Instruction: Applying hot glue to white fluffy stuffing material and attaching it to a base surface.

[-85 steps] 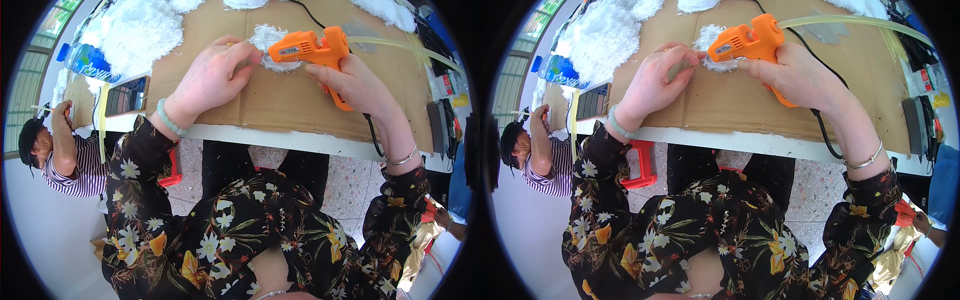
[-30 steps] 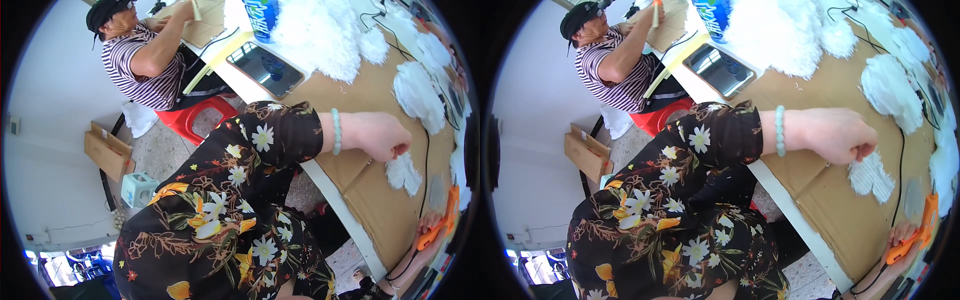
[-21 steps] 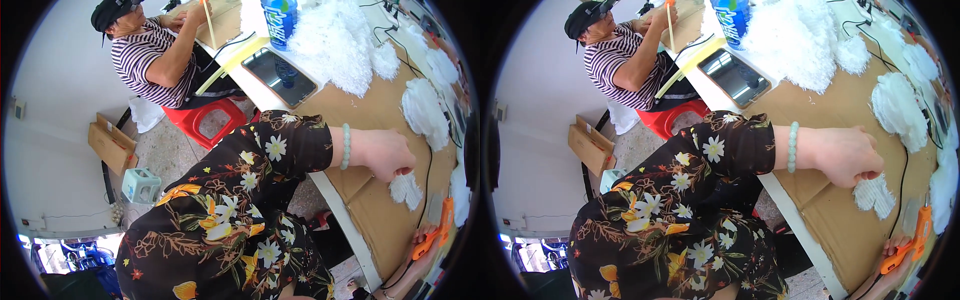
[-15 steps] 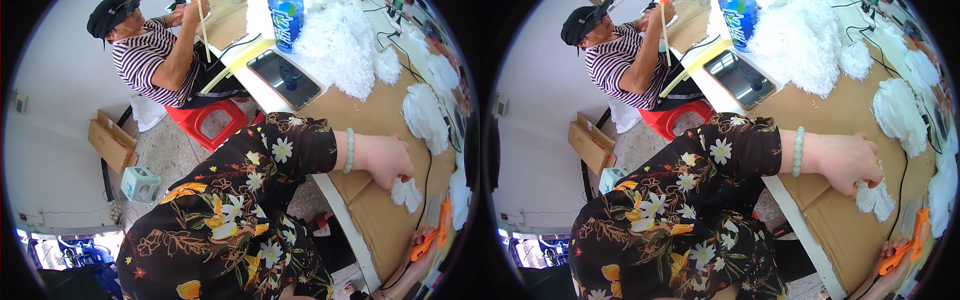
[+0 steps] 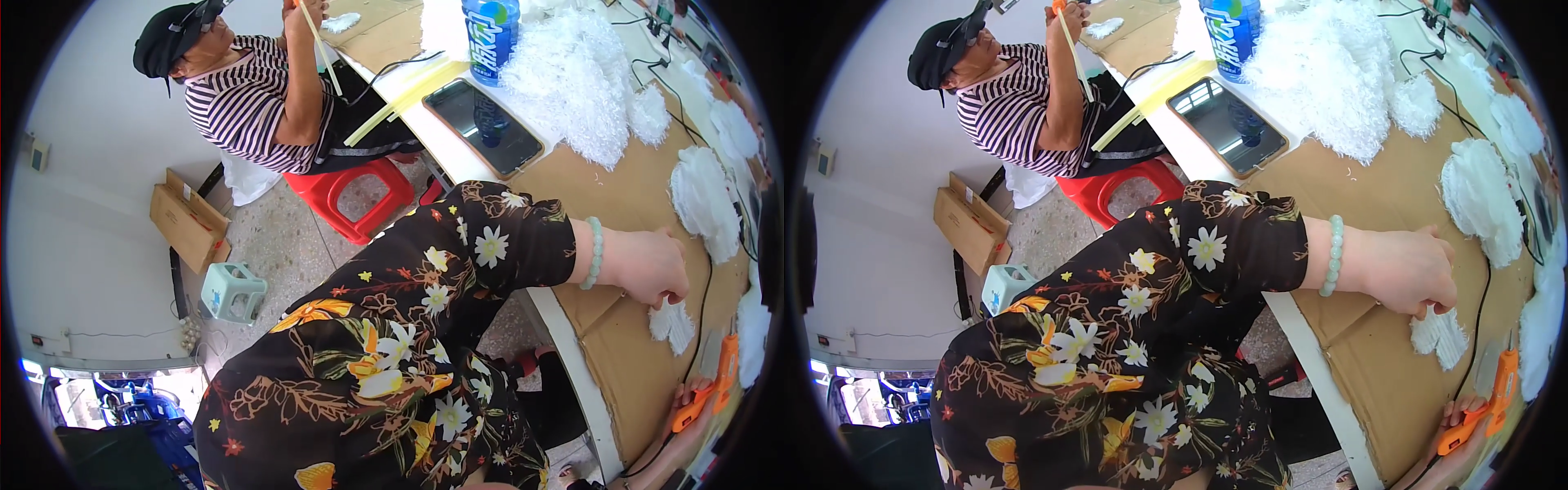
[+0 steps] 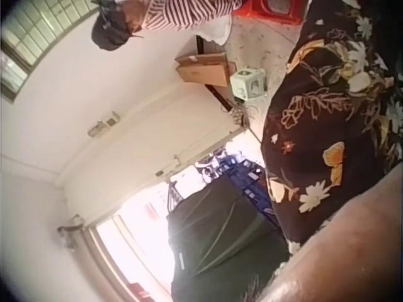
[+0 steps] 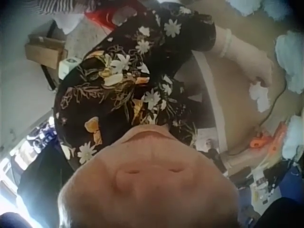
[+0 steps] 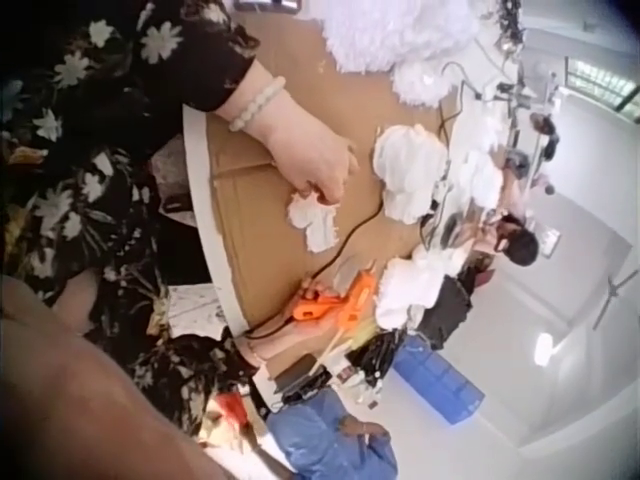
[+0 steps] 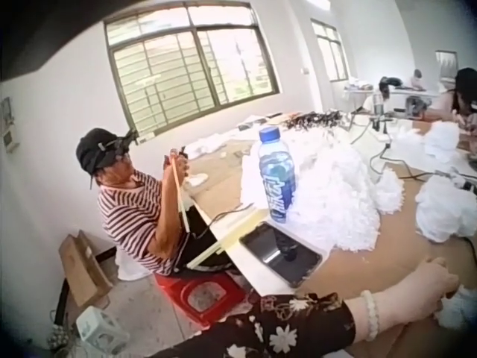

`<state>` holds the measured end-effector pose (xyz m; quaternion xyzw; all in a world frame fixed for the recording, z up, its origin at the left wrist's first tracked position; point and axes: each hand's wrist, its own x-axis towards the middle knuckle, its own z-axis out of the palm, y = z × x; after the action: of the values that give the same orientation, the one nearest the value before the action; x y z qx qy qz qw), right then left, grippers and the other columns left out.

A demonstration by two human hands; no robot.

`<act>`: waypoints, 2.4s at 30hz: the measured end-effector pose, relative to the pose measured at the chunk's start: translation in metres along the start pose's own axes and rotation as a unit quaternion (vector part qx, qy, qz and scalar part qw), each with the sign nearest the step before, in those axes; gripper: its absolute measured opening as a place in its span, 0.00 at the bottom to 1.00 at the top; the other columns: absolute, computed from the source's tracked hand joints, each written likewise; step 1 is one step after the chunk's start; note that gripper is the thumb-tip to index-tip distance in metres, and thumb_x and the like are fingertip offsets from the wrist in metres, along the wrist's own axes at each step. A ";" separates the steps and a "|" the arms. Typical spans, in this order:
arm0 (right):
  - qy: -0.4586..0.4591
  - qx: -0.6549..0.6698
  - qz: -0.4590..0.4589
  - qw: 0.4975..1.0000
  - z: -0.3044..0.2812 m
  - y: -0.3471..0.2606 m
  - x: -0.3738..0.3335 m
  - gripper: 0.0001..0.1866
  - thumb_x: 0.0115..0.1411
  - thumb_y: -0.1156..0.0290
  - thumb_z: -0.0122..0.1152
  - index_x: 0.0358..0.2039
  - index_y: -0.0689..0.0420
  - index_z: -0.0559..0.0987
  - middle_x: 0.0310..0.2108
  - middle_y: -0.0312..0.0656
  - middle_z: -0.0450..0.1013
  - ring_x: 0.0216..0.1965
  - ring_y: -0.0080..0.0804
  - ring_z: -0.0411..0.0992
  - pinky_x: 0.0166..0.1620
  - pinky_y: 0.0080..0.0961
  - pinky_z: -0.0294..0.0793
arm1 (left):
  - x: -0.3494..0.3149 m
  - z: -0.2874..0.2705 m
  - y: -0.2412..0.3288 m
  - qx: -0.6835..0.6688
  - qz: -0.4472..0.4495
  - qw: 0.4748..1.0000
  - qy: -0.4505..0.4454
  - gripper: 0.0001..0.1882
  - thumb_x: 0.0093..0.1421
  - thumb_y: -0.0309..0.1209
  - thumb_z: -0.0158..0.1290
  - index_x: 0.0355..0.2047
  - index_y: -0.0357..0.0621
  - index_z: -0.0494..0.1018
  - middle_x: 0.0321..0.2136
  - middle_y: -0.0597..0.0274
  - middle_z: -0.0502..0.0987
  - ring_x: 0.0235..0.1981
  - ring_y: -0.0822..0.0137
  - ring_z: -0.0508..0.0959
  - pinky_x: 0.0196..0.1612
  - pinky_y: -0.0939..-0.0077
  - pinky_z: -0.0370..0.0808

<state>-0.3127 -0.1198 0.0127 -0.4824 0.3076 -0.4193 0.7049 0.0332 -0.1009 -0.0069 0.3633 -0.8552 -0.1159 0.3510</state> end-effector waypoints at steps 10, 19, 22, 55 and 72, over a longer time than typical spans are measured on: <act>0.044 -0.009 -0.018 0.999 -0.001 0.003 0.002 0.16 0.64 0.56 0.48 0.35 0.58 0.67 0.29 0.37 0.62 0.23 0.20 0.56 0.33 0.19 0.60 | 0.007 0.010 -0.005 0.064 0.042 0.997 0.031 0.04 0.47 0.34 0.56 0.25 0.54 0.76 0.18 0.68 0.75 0.36 0.62 0.73 0.43 0.58 0.63; 0.013 0.023 -0.019 0.999 -0.013 0.013 0.014 0.14 0.64 0.58 0.49 0.35 0.58 0.67 0.29 0.37 0.63 0.23 0.19 0.57 0.33 0.19 0.61 | 0.007 0.006 -0.006 0.068 0.030 0.996 0.041 0.03 0.48 0.33 0.53 0.23 0.55 0.77 0.18 0.70 0.75 0.31 0.63 0.73 0.45 0.62 0.61; 0.009 0.022 -0.022 0.999 -0.015 0.012 0.009 0.15 0.64 0.57 0.50 0.35 0.57 0.67 0.29 0.37 0.63 0.23 0.20 0.57 0.32 0.19 0.62 | 0.012 0.007 -0.001 0.092 0.009 0.996 0.019 0.06 0.49 0.31 0.52 0.25 0.56 0.79 0.20 0.69 0.77 0.29 0.63 0.75 0.46 0.63 0.61; -0.061 -0.256 0.029 0.964 0.051 0.004 -0.008 0.27 0.55 0.51 0.59 0.44 0.62 0.71 0.32 0.44 0.74 0.26 0.25 0.70 0.30 0.22 0.72 | 0.016 -0.020 -0.009 0.029 -0.080 0.996 0.019 0.15 0.52 0.37 0.58 0.38 0.42 0.77 0.25 0.54 0.77 0.20 0.62 0.73 0.27 0.70 0.69; -0.093 -0.388 0.040 0.916 0.073 -0.026 -0.002 0.18 0.60 0.60 0.56 0.43 0.60 0.70 0.32 0.37 0.71 0.32 0.23 0.68 0.35 0.21 0.69 | 0.020 -0.029 0.017 -0.099 -0.079 0.992 -0.029 0.10 0.55 0.21 0.45 0.38 0.37 0.72 0.33 0.59 0.78 0.39 0.64 0.77 0.46 0.74 0.71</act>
<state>-0.2600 -0.0921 0.0623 -0.7421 0.3985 -0.1916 0.5037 0.0340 -0.1011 0.0323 0.3896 -0.8181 -0.2378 0.3497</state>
